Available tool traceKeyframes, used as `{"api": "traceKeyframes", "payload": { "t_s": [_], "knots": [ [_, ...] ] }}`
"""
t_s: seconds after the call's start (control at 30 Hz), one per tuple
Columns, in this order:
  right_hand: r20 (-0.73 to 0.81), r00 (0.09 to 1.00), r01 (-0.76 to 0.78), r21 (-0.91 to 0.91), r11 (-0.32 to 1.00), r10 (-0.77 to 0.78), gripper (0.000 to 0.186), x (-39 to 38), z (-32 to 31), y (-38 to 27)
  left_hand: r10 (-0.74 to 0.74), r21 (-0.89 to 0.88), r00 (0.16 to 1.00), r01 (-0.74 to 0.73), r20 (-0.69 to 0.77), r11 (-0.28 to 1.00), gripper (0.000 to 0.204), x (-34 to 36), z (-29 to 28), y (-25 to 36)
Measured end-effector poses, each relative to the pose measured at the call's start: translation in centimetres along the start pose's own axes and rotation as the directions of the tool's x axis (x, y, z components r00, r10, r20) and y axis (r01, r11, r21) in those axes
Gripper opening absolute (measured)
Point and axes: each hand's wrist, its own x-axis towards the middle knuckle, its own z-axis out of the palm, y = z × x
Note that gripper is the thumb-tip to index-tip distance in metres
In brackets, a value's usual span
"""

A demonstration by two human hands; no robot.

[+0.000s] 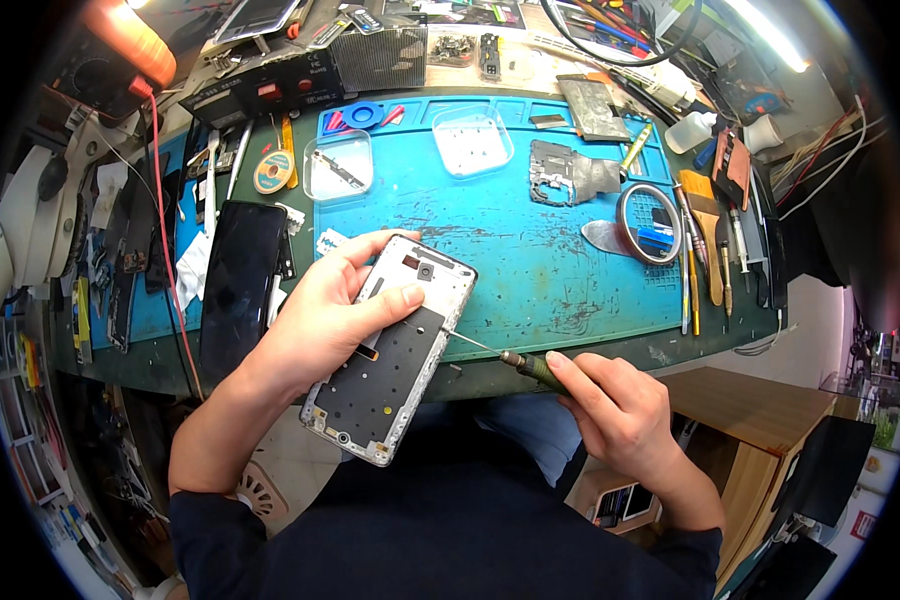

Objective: The person is repairing a disassembled smartphone on a cluttered workbench. They apply adhesive tape to the phone's frame, use a small brush to clean the interior, and then use a screwdriver to tighten screws on the device's chassis.

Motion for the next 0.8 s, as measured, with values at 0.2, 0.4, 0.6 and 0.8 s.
{"api": "traceKeyframes", "payload": {
  "t_s": [0.2, 0.4, 0.6, 0.8],
  "knots": [
    [-0.013, 1.0, 0.014, 0.011, 1.0, -0.014, 0.059, 0.0, 0.1, 0.0, -0.005, 0.002, 1.0, 0.005, 0.002, 1.0, 0.062, 0.0, 0.0, 0.1],
    [-0.017, 0.999, 0.035, 0.003, 0.999, -0.035, 0.059, -0.1, 0.2, 0.2, -0.002, 0.007, 1.0, 0.002, 0.002, 1.0, 0.063, 0.0, 0.1, 0.1],
    [-0.045, 0.998, 0.047, 0.001, 0.999, -0.047, 0.061, -0.3, 0.7, 0.1, -0.001, 0.02, 1.0, 0.001, 0.007, 1.0, 0.062, -0.1, 0.0, 0.1],
    [-0.063, 0.996, 0.068, 0.023, 0.997, -0.066, 0.059, -0.4, 1.1, 0.0, -0.009, 0.026, 1.0, 0.009, 0.006, 1.0, 0.061, 0.0, 0.0, 0.2]
  ]
}}
